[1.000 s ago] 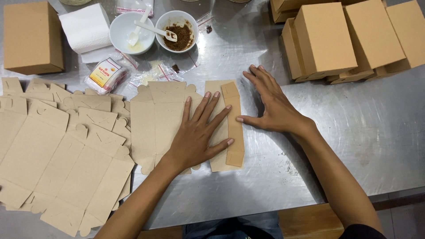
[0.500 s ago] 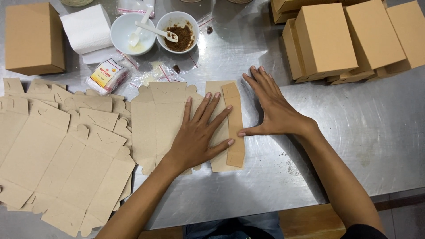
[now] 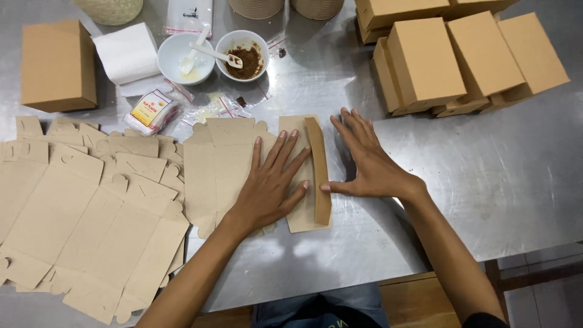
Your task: The person folds flat cardboard pieces into small rectangular boxes on a metal table. They fold the side flaps, tuck in the tabs, and press the seams to secure the shape. Finished boxes are stacked to the right while more flat pieces remain on the left.
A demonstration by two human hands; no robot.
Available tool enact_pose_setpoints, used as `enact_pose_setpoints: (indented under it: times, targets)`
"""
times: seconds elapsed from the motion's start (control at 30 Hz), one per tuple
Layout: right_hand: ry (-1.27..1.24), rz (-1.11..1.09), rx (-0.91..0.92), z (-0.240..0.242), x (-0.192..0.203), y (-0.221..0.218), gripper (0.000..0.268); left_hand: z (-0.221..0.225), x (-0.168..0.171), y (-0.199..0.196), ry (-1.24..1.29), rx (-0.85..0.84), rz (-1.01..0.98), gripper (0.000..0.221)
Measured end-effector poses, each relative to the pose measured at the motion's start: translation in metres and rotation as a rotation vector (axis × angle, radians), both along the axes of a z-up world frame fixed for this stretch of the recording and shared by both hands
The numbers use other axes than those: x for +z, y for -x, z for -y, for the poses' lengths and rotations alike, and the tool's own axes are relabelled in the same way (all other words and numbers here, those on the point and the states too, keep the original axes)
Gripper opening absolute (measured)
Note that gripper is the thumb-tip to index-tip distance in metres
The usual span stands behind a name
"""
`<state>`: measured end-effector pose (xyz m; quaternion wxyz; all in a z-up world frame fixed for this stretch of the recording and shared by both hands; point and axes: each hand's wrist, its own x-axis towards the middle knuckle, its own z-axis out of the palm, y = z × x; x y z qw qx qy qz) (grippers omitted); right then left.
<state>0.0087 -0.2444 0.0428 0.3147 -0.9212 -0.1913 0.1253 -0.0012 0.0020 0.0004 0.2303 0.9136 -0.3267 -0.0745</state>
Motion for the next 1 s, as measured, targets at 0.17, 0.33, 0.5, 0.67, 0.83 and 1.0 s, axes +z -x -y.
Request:
enact_pose_setpoints:
  times: [0.17,0.33,0.5,0.67,0.83,1.0]
  targets:
    - [-0.059,0.081,-0.118,0.0,-0.012,0.012,0.084,0.005,-0.004,0.004,-0.026,-0.047,0.085,0.057]
    - [-0.054,0.171,-0.239,-0.002,-0.027,0.016,0.058,0.009,-0.011,0.01,-0.048,-0.127,0.147,0.059]
    - [-0.185,0.125,-0.342,0.013,-0.05,0.007,0.054,0.011,-0.009,0.012,-0.093,-0.164,0.094,0.062]
    - [-0.222,0.142,-0.333,0.021,-0.049,-0.009,0.055,0.009,-0.006,0.012,-0.088,-0.164,0.064,0.057]
    - [-0.235,0.19,-0.285,0.019,-0.04,-0.022,0.051,0.008,-0.006,0.012,-0.077,-0.165,0.064,0.056]
    - [-0.225,0.258,-0.261,0.028,-0.05,-0.033,0.03,0.01,0.0,0.013,-0.039,-0.171,0.032,0.055]
